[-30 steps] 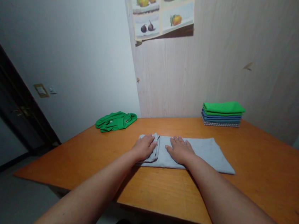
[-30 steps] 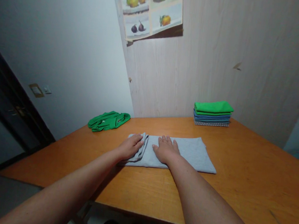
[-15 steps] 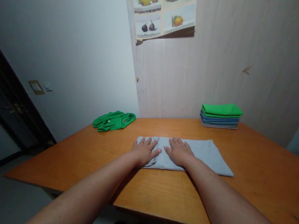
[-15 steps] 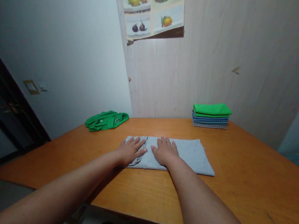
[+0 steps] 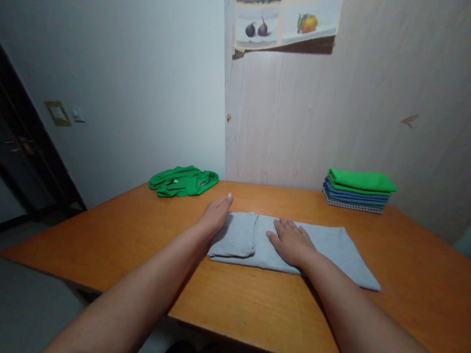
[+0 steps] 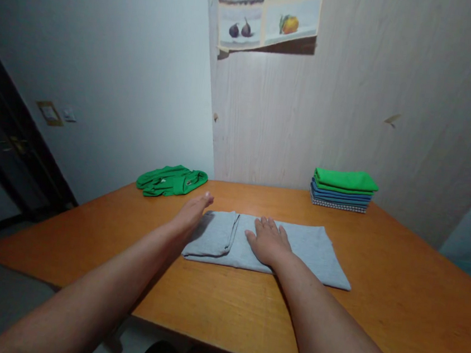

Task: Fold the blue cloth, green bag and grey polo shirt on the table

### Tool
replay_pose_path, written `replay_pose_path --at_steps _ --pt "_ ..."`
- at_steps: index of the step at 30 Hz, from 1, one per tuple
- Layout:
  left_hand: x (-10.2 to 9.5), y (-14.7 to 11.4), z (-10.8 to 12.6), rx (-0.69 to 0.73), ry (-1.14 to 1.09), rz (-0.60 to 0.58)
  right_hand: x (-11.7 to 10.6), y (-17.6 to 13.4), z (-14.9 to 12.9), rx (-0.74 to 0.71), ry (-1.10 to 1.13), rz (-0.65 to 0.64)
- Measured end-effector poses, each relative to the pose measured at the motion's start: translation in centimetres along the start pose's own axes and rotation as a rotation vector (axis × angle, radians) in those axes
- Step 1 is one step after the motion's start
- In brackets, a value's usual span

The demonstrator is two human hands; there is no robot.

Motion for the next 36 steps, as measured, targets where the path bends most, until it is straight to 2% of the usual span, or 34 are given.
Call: replay_pose_path --at_steps 2,6,8,10,14,23,29,32,36 --pt "0.6 -0.6 0.2 0.099 0.036 -0.051 0.0 -0.1 0.0 0.004 -0.014 -0.003" --pt "3.4 -3.4 1.6 0.38 0.31 -0.286 0.0 -0.2 0.1 0.01 -0.044 -0.006" --pt "4.6 -4.7 1.9 0.452 0.455 -0.415 0.0 -0.2 0.2 0.01 -0.054 -0.006" --pt "5.3 -5.5 1.9 0.465 0.548 -0.496 0.0 -0.2 0.3 0.007 -0.059 -0.009" --pt "5.5 -5.7 1.9 0.441 0.591 -0.521 -0.1 -0.3 0.4 0.004 -0.059 -0.021" --pt "5.5 -5.5 2.1 0.411 0.517 -0.543 -1.0 -0.8 0.2 0.03 -0.019 -0.042" --pt "5.7 -5.3 1.9 0.425 0.515 -0.542 -2.5 -1.2 2.8 0.193 -0.046 0.031" --pt "5.7 -5.1 1.8 0.426 0.502 -0.524 -1.8 -1.4 3.9 0.276 -0.063 -0.035" --pt "5.8 -5.1 1.9 0.417 0.498 -0.518 -1.4 -1.2 4.3 0.288 -0.077 -0.086"
Point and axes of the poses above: each hand's wrist, its own y-axis towards the middle knuckle, its own x-axis out of the palm, z = x × y, the point moved 6 cm from there along y, towards the middle knuckle, and after that the axes turned 1 degree about x, right-handed, at the moved point
